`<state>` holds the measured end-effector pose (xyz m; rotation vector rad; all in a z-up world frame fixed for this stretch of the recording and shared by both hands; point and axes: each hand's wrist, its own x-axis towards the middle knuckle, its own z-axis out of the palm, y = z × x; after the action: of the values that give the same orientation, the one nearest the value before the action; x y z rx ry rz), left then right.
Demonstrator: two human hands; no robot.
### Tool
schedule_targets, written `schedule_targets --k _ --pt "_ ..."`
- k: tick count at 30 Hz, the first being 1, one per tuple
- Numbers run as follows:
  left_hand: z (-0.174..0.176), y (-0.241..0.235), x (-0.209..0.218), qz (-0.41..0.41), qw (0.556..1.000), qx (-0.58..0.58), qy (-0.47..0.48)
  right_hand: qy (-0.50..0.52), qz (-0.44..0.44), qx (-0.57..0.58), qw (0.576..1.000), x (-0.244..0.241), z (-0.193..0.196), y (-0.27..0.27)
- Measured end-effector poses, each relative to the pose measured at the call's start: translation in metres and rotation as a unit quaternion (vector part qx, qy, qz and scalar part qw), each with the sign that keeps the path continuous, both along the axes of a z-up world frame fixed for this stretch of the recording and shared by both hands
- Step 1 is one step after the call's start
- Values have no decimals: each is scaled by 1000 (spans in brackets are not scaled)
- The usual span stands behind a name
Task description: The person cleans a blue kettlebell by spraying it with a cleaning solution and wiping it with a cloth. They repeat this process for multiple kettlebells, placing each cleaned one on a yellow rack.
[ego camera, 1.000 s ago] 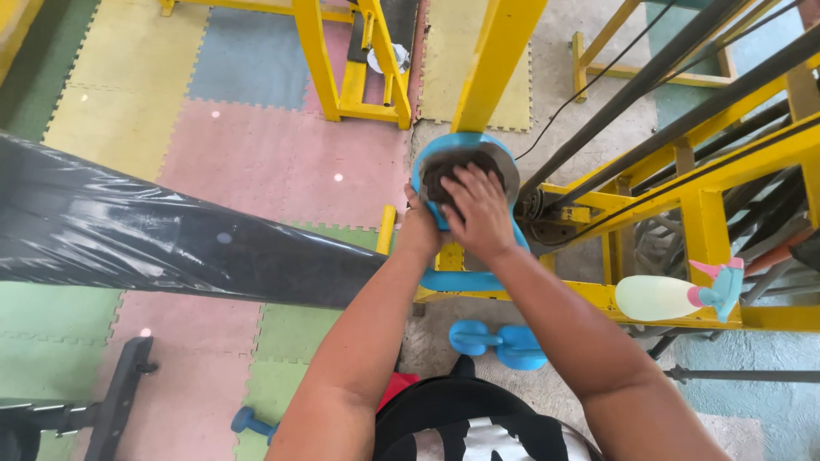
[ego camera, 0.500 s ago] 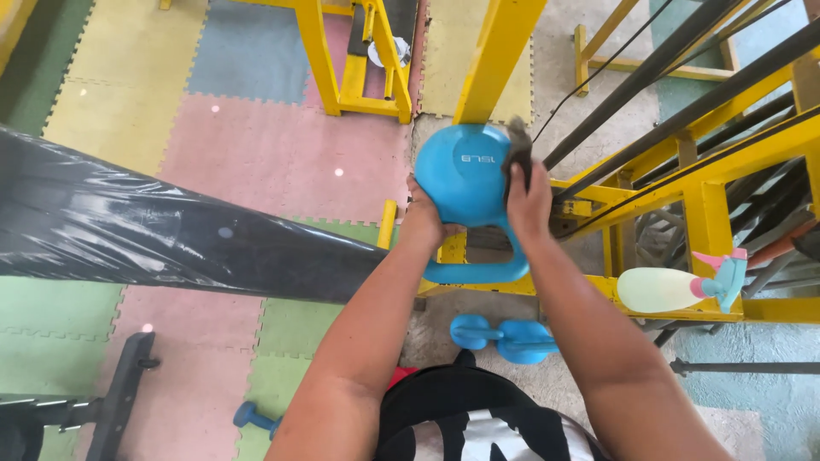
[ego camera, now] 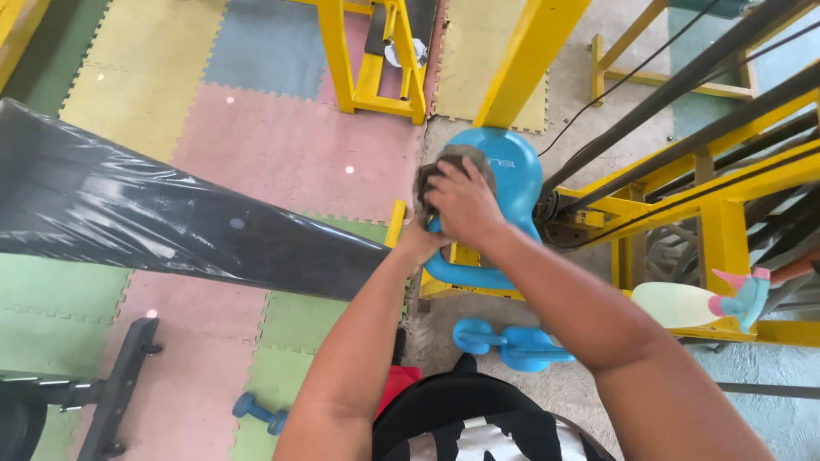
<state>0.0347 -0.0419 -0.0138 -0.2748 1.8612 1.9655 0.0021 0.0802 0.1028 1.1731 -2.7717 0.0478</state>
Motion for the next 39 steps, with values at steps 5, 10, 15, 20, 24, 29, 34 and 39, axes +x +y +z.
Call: schedule_targets --k 5,10,15,20,24,29,34,39 --pt "-11 15 5 43 993 -111 0 4 -67 84 994 -107 -43 -18" --pt "-7 21 8 53 987 -152 0 -43 -143 30 988 -102 -39 -18" --pt "-25 22 -6 41 991 -130 -6 75 0 -75 994 2 -23 13" --pt "-92 10 -35 -13 976 -202 74 51 54 -112 991 40 -21 90" --pt "-32 4 -19 -15 984 -173 -28 13 38 -145 989 46 -25 145" --pt "60 11 -5 -29 941 -334 45 -39 -172 -419 891 39 -50 156" --pt "73 50 -27 -38 864 -434 253 14 -212 -471 856 54 -35 105" --pt "89 57 -34 -72 848 -461 252 64 -196 -423 883 31 -75 104"
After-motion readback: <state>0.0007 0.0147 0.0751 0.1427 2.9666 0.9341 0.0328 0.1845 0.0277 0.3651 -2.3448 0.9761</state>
